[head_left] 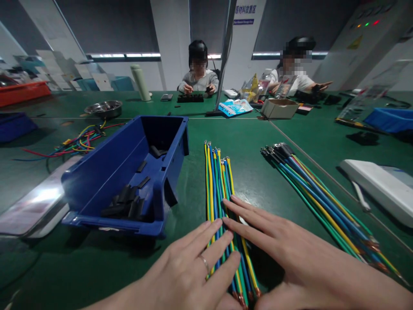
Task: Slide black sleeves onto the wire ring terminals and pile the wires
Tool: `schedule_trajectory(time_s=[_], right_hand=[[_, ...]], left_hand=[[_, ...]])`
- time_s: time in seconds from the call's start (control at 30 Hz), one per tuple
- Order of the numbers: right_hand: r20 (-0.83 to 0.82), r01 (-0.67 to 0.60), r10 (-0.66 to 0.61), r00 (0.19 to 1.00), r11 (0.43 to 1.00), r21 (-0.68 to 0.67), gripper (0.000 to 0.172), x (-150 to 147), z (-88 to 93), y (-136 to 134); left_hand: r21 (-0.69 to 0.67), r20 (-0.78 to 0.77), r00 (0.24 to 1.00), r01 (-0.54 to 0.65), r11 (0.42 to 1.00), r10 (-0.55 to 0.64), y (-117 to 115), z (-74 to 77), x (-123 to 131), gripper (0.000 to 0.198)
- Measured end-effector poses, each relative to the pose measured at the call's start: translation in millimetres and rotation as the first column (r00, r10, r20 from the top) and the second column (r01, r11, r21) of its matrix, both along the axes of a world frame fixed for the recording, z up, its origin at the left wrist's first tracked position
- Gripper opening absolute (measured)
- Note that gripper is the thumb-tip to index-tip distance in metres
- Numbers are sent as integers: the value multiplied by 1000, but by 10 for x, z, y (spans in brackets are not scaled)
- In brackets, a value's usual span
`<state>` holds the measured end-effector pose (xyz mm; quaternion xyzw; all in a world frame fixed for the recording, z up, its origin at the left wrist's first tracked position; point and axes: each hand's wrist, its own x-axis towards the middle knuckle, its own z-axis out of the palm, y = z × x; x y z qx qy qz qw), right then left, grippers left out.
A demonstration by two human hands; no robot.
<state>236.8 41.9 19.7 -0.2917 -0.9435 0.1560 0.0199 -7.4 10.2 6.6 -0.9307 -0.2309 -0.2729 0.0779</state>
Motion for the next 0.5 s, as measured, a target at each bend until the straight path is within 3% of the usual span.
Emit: schedule_trajectory(time_s=[0.27,0.43,0.5], right_hand=[[-55,-3,2,998,1000,-26,97,17,-14,18],[-58,-12,7,998,997,-79,94,14,45,33],[-63,-11,4,998,995,-97,91,25,53,45]], left_hand=[[-205,-47,998,-60,977,52,5,-10,12,43],[-192,170,985,32,981,1,-26,-21,68,28],[-203,253,967,92,975,-39,-67,-24,85,35]])
